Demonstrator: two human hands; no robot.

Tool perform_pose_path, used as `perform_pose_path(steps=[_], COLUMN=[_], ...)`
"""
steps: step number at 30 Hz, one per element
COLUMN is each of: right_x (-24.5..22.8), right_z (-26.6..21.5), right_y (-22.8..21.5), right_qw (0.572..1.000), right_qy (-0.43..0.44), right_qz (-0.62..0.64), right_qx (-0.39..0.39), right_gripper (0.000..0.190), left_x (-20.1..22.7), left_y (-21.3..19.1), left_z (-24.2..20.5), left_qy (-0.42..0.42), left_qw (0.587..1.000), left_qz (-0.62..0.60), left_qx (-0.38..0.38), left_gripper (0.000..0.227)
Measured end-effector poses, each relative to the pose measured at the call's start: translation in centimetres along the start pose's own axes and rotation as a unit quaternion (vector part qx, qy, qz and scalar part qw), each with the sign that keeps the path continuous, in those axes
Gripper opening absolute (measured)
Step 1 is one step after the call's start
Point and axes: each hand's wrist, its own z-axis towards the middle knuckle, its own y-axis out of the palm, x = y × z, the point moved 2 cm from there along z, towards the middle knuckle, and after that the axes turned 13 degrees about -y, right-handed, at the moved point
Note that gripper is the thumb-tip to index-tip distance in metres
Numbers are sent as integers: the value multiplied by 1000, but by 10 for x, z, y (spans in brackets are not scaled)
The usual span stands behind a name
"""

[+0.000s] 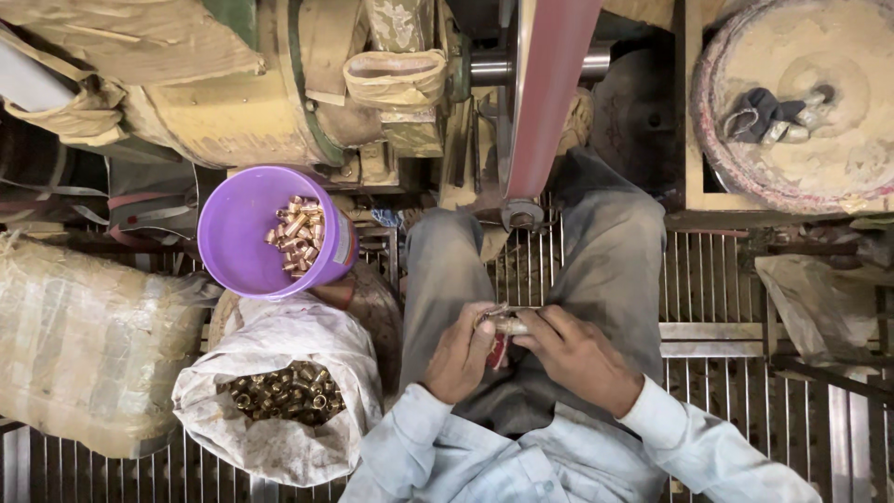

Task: The person sits on a metal grate floor and repeatedly picks up small brass-colored metal parts from a white sack. They press each part against a vertical belt sander to smooth its surface, then place the finished part into a purple bucket. The process is repeated continuously.

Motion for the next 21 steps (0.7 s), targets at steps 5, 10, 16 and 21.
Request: perform_pose_path(steps=[5,10,16,21], right_x=[16,58,81,88], right_z=[1,4,-9,-17], right_y=[16,46,74,84], right_qw=[996,997,999,990], right_qy=[-48,-61,0,91], right_qz=[-48,-43,32,108], right_qx=[-51,-17,8,-1], right_gripper=[32,26,25,21], left_x=[-6,-19,-30,-40], left_y=[2,9,16,19], left_z=[33,70,88,93], left_qy=[5,-63,39,88], left_qw=[1000,997,993,988], left_qz=[5,20,62,82], left_qx=[25,50,92,93], left_gripper=[31,28,22,19])
